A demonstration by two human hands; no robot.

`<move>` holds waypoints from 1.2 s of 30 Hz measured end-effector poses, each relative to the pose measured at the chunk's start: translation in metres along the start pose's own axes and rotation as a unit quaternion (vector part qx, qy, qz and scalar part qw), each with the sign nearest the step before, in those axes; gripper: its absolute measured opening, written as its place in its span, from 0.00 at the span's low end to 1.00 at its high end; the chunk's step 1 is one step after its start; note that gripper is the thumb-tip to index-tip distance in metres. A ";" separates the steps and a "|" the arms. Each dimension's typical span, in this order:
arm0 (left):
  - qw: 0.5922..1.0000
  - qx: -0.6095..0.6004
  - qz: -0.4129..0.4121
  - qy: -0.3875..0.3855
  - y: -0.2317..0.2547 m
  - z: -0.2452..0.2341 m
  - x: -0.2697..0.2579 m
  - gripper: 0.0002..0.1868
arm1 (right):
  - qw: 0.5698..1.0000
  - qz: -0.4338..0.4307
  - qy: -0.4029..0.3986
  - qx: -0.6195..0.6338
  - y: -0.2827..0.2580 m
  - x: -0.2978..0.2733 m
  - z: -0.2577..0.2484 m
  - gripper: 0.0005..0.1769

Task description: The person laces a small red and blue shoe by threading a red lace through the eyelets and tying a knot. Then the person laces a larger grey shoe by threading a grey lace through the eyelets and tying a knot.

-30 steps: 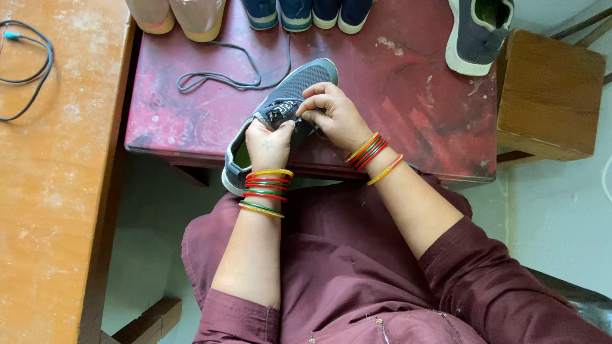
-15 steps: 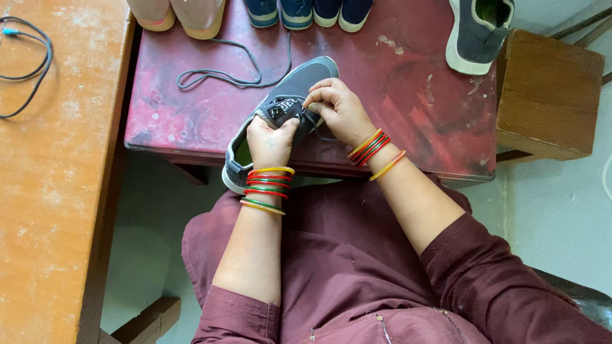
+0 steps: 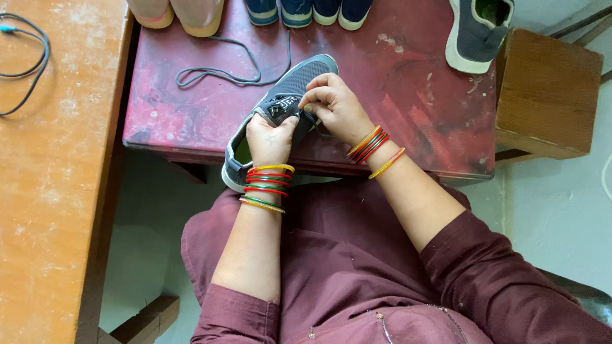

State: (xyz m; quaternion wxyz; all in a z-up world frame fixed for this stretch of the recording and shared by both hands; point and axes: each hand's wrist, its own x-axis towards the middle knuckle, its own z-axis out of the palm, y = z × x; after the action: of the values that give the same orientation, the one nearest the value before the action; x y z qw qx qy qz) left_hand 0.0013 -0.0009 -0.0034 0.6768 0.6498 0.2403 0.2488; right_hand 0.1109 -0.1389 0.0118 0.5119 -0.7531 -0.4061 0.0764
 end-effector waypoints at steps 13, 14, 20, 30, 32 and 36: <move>0.999 -0.036 0.008 -0.027 0.004 -0.002 0.000 0.11 | 1.000 -0.002 0.019 -0.018 -0.002 -0.003 0.004 0.07; 0.999 -0.039 0.010 -0.029 0.003 -0.003 0.000 0.11 | 1.000 -0.005 0.019 -0.023 -0.002 -0.004 0.005 0.06; 0.991 -0.119 -0.045 -0.027 -0.004 -0.001 0.004 0.08 | 0.992 -0.062 0.050 -0.095 -0.008 -0.007 0.009 0.09; 0.974 -0.207 -0.086 -0.009 -0.017 0.001 0.012 0.07 | 0.996 -0.014 0.045 -0.078 -0.010 -0.009 -0.002 0.09; 0.970 -0.224 -0.096 -0.009 -0.017 0.000 0.013 0.07 | 0.990 -0.056 0.052 -0.119 -0.011 -0.008 -0.001 0.09; 0.973 -0.205 -0.101 -0.019 -0.016 -0.002 0.014 0.07 | 0.979 -0.115 0.042 -0.165 -0.022 -0.001 0.003 0.09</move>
State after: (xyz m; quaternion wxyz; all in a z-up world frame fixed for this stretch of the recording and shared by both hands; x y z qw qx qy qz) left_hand 0.0107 0.0094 -0.0200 0.8217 0.4739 0.2357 0.2113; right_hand 0.0967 -0.1344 0.0281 0.4027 -0.7778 -0.4753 -0.0833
